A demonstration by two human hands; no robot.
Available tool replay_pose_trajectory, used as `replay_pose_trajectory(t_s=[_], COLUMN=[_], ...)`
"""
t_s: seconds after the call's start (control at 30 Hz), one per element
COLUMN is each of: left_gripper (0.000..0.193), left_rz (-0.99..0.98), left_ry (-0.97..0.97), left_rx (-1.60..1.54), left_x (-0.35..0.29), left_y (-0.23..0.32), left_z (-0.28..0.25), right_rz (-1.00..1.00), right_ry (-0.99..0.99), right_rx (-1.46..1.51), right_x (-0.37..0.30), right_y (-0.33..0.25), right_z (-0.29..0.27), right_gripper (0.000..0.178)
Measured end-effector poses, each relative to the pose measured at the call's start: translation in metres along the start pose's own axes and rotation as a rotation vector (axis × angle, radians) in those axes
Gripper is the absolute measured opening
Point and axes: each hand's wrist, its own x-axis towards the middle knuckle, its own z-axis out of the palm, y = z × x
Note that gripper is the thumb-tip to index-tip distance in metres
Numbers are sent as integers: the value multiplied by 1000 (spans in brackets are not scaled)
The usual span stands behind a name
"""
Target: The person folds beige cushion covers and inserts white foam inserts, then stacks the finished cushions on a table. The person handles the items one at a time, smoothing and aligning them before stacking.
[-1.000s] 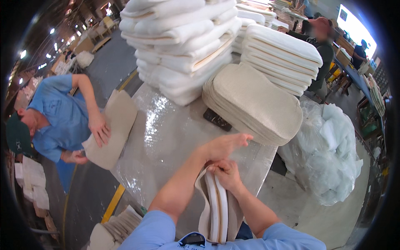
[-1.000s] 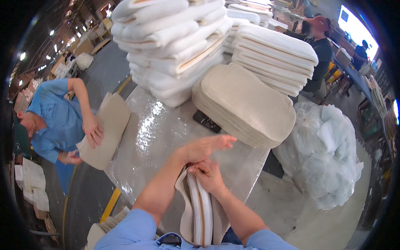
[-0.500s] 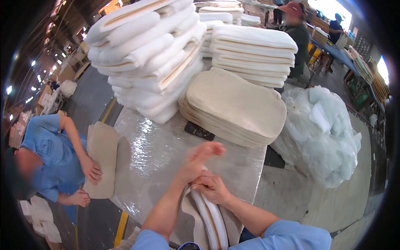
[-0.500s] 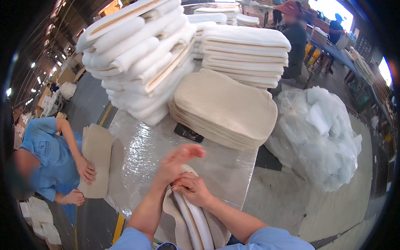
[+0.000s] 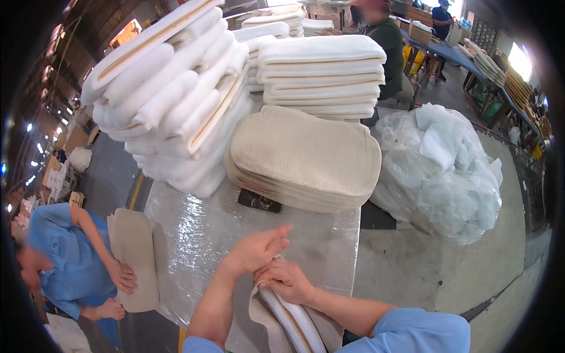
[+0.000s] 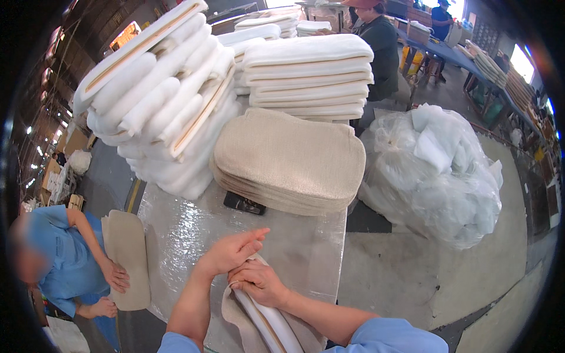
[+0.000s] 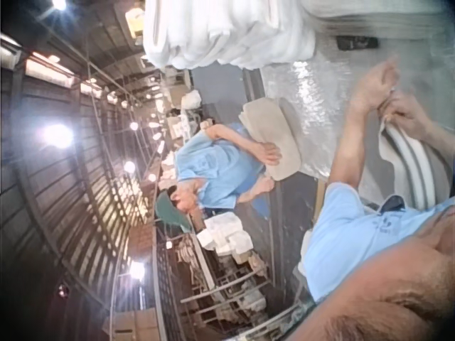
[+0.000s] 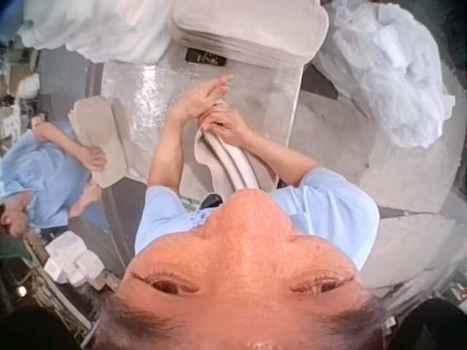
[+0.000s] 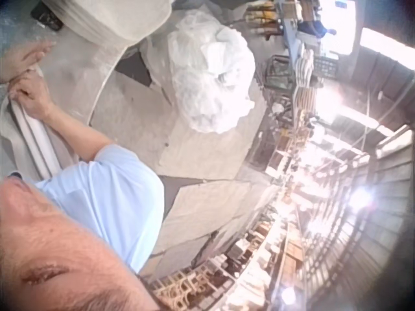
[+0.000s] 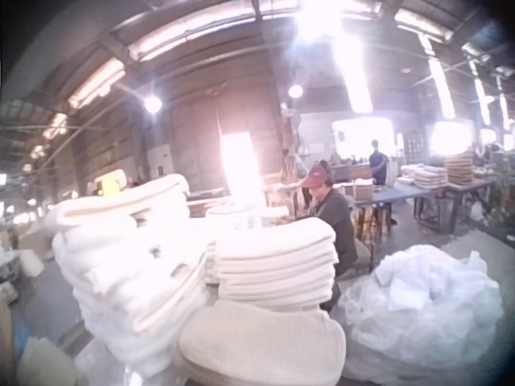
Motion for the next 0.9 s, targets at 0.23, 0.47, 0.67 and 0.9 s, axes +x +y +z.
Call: replay_pose_trajectory(t_s=[0.23, 0.47, 0.67, 0.9], left_gripper=[45, 47, 32, 19], left_rz=[-31, 266, 362, 336], left_ry=[722, 721, 731, 817], left_rx=[-926, -878, -909, -879], left_x=[-20, -39, -41, -44], left_y=[-39, -57, -65, -47], left_z=[48, 78, 91, 97], right_rz=[-4, -9, 7, -4], right_ry=[6, 16, 2, -6], right_rx=[12, -44, -22, -36], right_x=[2, 0, -2, -4], right_y=[-5, -8, -5, -13], right_z=[6, 2, 3, -3], right_gripper=[10, 9, 8, 7])
